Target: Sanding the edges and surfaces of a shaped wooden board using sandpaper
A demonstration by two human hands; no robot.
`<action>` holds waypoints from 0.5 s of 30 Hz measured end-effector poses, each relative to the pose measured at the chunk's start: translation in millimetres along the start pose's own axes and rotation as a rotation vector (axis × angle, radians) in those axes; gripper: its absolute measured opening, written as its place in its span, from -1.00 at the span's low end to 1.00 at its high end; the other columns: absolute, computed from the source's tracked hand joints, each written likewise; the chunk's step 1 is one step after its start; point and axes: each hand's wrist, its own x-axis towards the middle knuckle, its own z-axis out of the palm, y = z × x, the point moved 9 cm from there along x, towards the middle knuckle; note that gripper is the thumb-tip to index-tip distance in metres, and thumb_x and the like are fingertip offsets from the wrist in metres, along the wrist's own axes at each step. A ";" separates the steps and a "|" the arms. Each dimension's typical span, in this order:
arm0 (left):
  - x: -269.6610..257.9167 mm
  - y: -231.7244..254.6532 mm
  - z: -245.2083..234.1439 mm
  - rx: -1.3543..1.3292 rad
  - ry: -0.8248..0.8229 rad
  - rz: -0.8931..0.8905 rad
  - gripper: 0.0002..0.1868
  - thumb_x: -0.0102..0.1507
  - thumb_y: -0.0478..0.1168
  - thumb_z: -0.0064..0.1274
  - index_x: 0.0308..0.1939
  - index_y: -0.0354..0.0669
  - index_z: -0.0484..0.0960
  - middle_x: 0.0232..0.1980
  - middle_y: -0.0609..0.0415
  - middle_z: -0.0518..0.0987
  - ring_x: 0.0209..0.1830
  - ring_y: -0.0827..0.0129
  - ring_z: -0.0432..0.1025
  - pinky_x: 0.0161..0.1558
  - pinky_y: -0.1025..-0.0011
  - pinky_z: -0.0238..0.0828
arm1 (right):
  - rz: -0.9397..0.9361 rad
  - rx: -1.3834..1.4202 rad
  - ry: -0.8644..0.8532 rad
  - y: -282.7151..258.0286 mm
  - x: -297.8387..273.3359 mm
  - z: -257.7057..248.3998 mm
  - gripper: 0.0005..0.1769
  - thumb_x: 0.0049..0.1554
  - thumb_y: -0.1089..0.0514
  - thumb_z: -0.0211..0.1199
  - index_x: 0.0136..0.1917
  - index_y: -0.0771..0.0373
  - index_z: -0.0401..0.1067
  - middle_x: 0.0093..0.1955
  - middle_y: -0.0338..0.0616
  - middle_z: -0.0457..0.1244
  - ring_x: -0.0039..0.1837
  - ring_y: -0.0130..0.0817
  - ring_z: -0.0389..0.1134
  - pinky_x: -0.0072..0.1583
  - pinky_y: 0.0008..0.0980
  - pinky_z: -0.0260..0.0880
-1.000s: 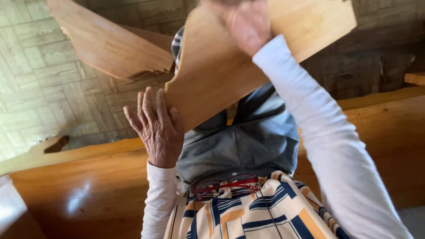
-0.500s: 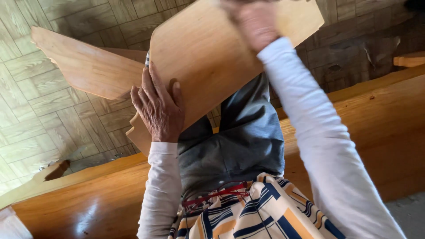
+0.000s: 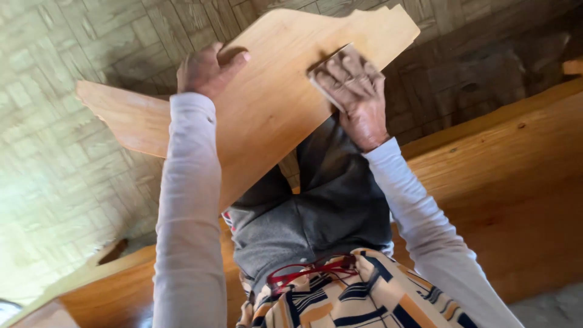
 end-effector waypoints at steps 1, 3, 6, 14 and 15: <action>3.9 -2.4 1.6 -0.082 -0.238 -0.114 -0.38 0.20 0.42 -0.05 0.14 0.23 0.67 -0.10 0.00 0.66 -0.06 0.08 0.51 -0.08 0.11 0.35 | -0.028 0.047 -0.029 -10.9 0.4 0.1 -0.32 0.24 0.36 0.48 0.51 -0.10 0.38 0.58 -0.26 0.17 0.66 -0.18 0.04 0.48 0.11 0.01; -5.5 -1.1 -4.1 -0.146 -0.470 -0.213 -0.37 0.05 0.49 -0.07 0.10 0.55 0.70 -0.10 0.21 0.61 -0.01 0.37 0.45 0.01 0.39 0.26 | -0.050 0.089 -0.035 -31.5 6.0 -12.1 -0.39 0.27 0.28 0.48 0.50 -0.04 0.39 0.58 -0.20 0.17 0.67 -0.18 0.01 0.55 0.16 -0.05; -16.3 14.9 -26.5 -0.387 -0.408 -0.024 -0.37 0.06 0.45 0.29 -0.42 -0.05 0.65 -0.44 -0.03 0.61 -0.35 0.06 0.54 -0.19 0.22 0.41 | 0.087 0.152 0.082 -36.0 21.8 -46.5 -0.58 0.35 0.24 0.06 0.31 -0.17 0.56 0.42 -0.28 0.34 0.50 -0.23 0.27 0.52 -0.17 0.04; -74.1 110.7 -136.6 0.385 0.197 0.363 -0.20 0.14 0.53 0.34 -0.10 -0.12 0.58 -0.10 0.00 0.64 -0.28 -0.14 0.55 -0.49 -0.12 0.34 | -0.066 0.305 0.350 -82.0 58.0 -90.7 -0.61 0.45 0.16 -0.09 0.29 0.34 0.51 0.39 0.08 0.31 0.56 0.06 0.16 0.57 0.05 -0.01; -81.5 115.2 -138.9 0.390 0.193 0.376 -0.20 0.14 0.53 0.34 -0.10 -0.12 0.58 -0.10 0.00 0.64 -0.28 -0.14 0.55 -0.49 -0.12 0.34 | -0.055 0.301 0.359 -99.3 77.2 -100.2 -0.61 0.45 0.16 -0.09 0.29 0.34 0.51 0.39 0.08 0.31 0.56 0.06 0.16 0.57 0.05 -0.01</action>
